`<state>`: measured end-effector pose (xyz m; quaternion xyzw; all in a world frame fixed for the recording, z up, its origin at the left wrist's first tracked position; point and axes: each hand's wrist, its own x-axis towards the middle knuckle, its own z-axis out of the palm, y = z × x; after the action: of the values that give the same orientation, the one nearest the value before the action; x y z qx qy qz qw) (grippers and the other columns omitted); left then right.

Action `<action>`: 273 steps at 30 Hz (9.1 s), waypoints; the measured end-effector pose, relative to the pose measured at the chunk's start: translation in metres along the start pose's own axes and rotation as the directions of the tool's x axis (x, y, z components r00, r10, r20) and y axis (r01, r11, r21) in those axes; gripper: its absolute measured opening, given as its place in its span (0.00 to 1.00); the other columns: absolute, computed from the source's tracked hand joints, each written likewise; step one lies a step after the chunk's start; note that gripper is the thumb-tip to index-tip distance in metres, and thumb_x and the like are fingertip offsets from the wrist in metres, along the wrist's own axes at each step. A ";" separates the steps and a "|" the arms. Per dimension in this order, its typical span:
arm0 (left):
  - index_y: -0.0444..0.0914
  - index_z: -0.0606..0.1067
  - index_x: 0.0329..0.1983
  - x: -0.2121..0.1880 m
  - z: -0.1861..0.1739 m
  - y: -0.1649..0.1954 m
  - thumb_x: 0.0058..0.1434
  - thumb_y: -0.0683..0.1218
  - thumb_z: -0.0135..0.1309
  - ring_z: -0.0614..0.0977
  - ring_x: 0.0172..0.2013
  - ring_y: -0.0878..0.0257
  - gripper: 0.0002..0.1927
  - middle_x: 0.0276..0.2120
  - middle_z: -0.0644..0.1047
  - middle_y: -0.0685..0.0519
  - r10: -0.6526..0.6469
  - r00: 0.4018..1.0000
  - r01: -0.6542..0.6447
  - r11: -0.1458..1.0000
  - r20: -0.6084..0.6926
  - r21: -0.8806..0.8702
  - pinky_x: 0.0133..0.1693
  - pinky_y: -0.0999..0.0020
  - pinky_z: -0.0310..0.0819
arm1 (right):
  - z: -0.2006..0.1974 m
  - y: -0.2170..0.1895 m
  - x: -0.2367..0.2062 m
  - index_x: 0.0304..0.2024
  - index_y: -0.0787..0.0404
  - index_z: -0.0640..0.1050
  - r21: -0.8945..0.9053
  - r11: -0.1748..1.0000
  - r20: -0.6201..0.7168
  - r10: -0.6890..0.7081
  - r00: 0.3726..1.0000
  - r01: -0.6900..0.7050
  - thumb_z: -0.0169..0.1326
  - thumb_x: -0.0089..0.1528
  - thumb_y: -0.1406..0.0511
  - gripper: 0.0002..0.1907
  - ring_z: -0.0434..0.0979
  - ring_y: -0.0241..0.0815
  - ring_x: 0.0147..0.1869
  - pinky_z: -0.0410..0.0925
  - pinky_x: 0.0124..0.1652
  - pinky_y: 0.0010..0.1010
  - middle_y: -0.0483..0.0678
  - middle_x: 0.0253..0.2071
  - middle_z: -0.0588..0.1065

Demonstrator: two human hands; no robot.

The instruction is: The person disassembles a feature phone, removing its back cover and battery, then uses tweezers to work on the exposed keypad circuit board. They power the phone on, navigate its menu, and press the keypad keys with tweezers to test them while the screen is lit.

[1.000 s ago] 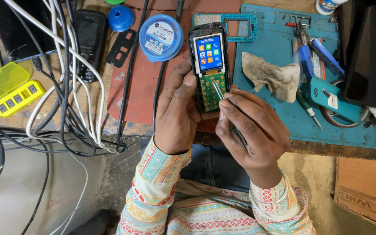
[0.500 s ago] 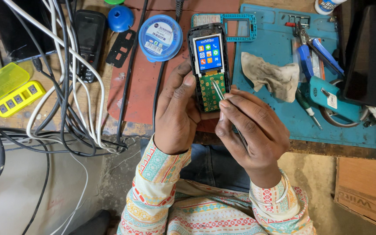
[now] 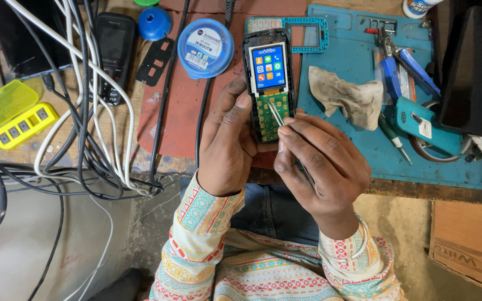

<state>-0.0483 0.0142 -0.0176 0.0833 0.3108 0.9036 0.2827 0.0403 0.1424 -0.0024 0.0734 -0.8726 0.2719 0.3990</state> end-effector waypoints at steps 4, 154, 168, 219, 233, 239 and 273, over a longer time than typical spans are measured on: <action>0.33 0.61 0.72 -0.001 0.000 0.001 0.79 0.46 0.40 0.83 0.52 0.57 0.22 0.56 0.76 0.44 -0.012 1.000 0.012 1.000 -0.005 0.011 0.49 0.56 0.86 | -0.001 0.001 0.000 0.50 0.67 0.81 0.005 1.000 0.005 -0.003 1.000 0.003 0.67 0.62 0.70 0.14 0.83 0.53 0.56 0.77 0.53 0.36 0.53 0.50 0.80; 0.33 0.58 0.73 -0.006 0.002 0.001 0.79 0.48 0.37 0.82 0.55 0.50 0.23 0.56 0.76 0.41 0.004 0.999 -0.007 0.998 0.035 0.063 0.52 0.50 0.85 | 0.001 0.003 -0.005 0.48 0.67 0.80 0.064 0.998 -0.072 -0.010 0.997 0.014 0.68 0.61 0.71 0.14 0.84 0.53 0.54 0.79 0.50 0.35 0.56 0.48 0.80; 0.32 0.59 0.72 -0.006 0.002 0.001 0.79 0.45 0.37 0.82 0.56 0.48 0.22 0.58 0.75 0.38 0.031 0.999 -0.034 0.998 0.040 0.054 0.55 0.49 0.83 | -0.001 0.002 -0.008 0.47 0.67 0.79 0.065 0.998 -0.090 0.025 0.996 -0.019 0.67 0.61 0.72 0.13 0.85 0.52 0.53 0.79 0.50 0.35 0.57 0.48 0.80; 0.29 0.59 0.72 -0.006 0.002 -0.001 0.80 0.45 0.38 0.82 0.55 0.45 0.22 0.57 0.75 0.37 0.033 0.999 -0.032 0.999 0.040 -0.010 0.57 0.50 0.81 | -0.003 0.001 -0.007 0.46 0.65 0.80 -0.021 1.000 -0.062 -0.007 0.998 0.006 0.68 0.61 0.71 0.13 0.84 0.52 0.54 0.77 0.50 0.35 0.53 0.48 0.81; 0.29 0.60 0.72 -0.006 0.002 -0.001 0.80 0.45 0.40 0.82 0.54 0.48 0.22 0.56 0.76 0.38 0.057 0.998 -0.057 0.998 0.022 0.016 0.58 0.52 0.80 | -0.003 0.002 -0.004 0.47 0.64 0.81 -0.029 0.999 -0.031 -0.021 0.999 0.020 0.68 0.60 0.72 0.14 0.84 0.51 0.52 0.76 0.49 0.35 0.53 0.48 0.81; 0.30 0.60 0.71 -0.006 0.002 -0.001 0.79 0.45 0.39 0.82 0.54 0.47 0.22 0.55 0.77 0.38 0.048 0.999 -0.049 0.999 0.016 0.015 0.57 0.52 0.80 | -0.002 0.003 -0.005 0.47 0.65 0.80 -0.016 1.000 -0.038 -0.018 0.999 0.017 0.68 0.60 0.72 0.13 0.84 0.51 0.52 0.76 0.51 0.37 0.53 0.47 0.81; 0.29 0.57 0.72 -0.006 0.005 0.002 0.78 0.45 0.37 0.82 0.53 0.44 0.23 0.55 0.76 0.35 0.030 0.999 -0.029 0.999 -0.014 0.035 0.52 0.50 0.83 | 0.000 0.003 -0.017 0.46 0.67 0.80 0.057 0.997 -0.099 0.062 0.993 -0.057 0.69 0.60 0.73 0.14 0.85 0.47 0.51 0.79 0.45 0.29 0.57 0.50 0.80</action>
<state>-0.0428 0.0119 -0.0124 0.0860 0.3273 0.9028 0.2655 0.0510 0.1434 -0.0164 0.0443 -0.8457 0.3103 0.4320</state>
